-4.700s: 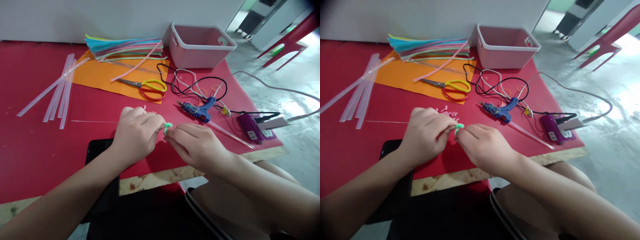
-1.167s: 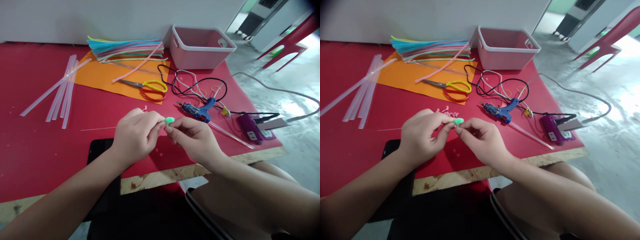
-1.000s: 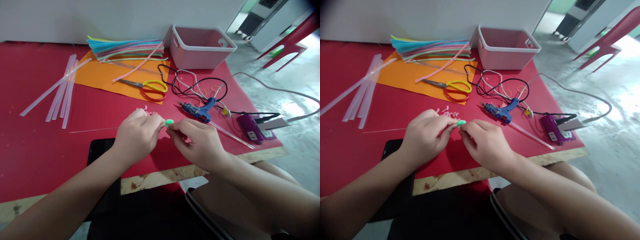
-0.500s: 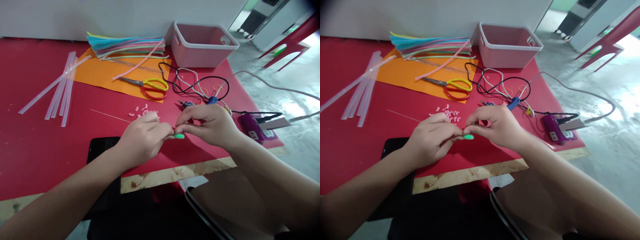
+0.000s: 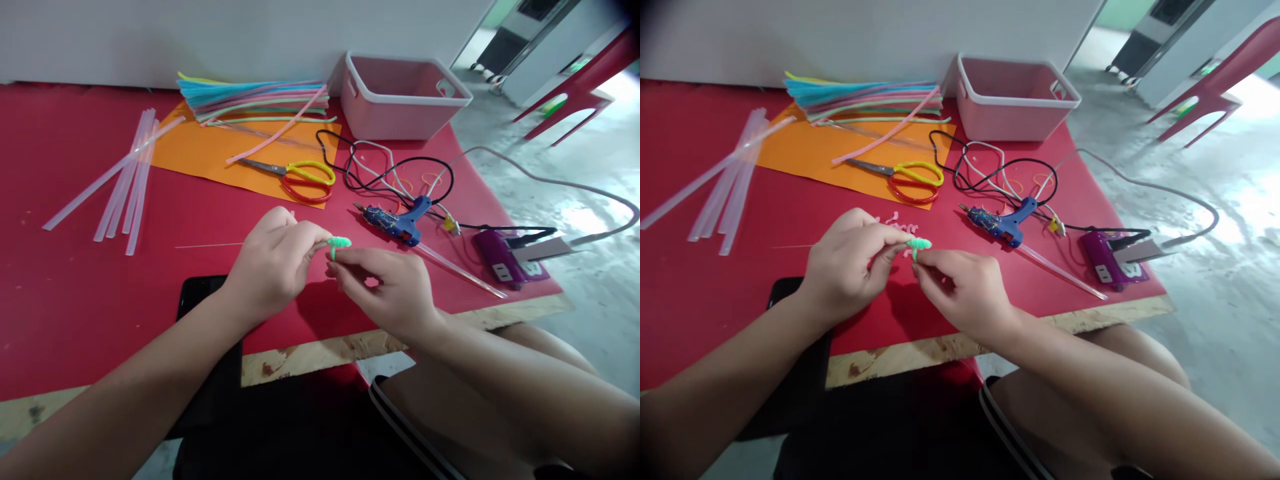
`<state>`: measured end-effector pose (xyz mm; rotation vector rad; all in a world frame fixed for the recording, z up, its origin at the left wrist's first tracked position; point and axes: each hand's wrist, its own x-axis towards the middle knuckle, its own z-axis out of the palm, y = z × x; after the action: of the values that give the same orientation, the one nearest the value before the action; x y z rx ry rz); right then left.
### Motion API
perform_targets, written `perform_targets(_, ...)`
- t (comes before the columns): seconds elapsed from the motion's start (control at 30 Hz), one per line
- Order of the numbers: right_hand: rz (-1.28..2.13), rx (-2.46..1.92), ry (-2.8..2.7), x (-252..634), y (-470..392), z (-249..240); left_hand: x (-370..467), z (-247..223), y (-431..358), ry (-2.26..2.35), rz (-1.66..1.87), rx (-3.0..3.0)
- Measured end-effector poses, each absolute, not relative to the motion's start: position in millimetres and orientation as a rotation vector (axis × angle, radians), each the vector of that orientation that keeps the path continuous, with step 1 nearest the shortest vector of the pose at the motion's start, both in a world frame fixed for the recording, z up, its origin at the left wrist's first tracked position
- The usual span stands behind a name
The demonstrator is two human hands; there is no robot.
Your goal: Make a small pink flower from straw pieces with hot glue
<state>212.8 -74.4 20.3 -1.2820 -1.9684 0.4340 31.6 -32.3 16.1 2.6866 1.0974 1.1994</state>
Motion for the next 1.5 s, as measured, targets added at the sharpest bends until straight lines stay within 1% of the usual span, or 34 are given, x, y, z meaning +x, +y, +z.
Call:
perform_targets(0.07, 0.068, -1.198, -2.13, 215.9, -74.8, 19.0, 30.9, 14.2, -30.9, 1.077, 1.158, 2.748)
perform_targets(0.13, -0.148, -1.144, -2.242, 220.8, -73.3, 18.4, 30.1, 12.1, -29.8, 1.075, 1.079, 2.807)
perform_targets(0.23, -0.237, -1.124, -2.374, 228.0, -69.7, 20.1, 29.8, 9.6, -29.8, 1.123, 0.937, 2.881)
perform_targets(0.33, -0.192, -1.054, -2.441, 233.8, -65.1, 26.2, 31.1, 8.6, -31.1, 1.136, 0.834, 2.94)
perform_targets(0.57, 0.072, -0.941, -2.441, 246.6, -45.3, 48.3, 36.0, 7.3, -35.1, 0.993, 0.78, 3.073)
perform_targets(0.77, 0.471, -0.863, -2.451, 254.5, -30.6, 44.8, 33.4, 11.8, -35.2, 0.804, 0.859, 2.911)
perform_targets(0.83, 0.665, -0.883, -2.359, 254.1, -28.6, 41.6, 32.2, 14.1, -35.2, 0.761, 0.944, 2.83)
perform_targets(1.0, 1.354, -0.951, -1.925, 247.8, -29.1, 32.3, 31.2, 19.4, -37.1, 0.801, 1.174, 2.671)
perform_targets(1.1, 1.594, -0.971, -1.617, 238.4, -35.9, 25.4, 31.1, 21.3, -38.0, 0.92, 1.248, 2.655)
perform_targets(1.23, 1.743, -1.087, -1.157, 221.7, -48.7, 19.2, 30.9, 19.9, -36.8, 0.997, 1.281, 2.694)
perform_targets(1.33, 1.816, -1.178, -0.924, 212.6, -55.0, 16.9, 30.7, 16.9, -35.0, 1.052, 1.2, 2.759)
perform_targets(1.43, 1.79, -1.255, -0.956, 211.1, -58.6, 16.4, 29.8, 14.7, -33.2, 1.139, 1.075, 2.8)
perform_targets(1.5, 1.651, -1.327, -1.191, 214.5, -60.7, 18.1, 29.0, 14.4, -32.0, 1.2, 1.045, 2.804)
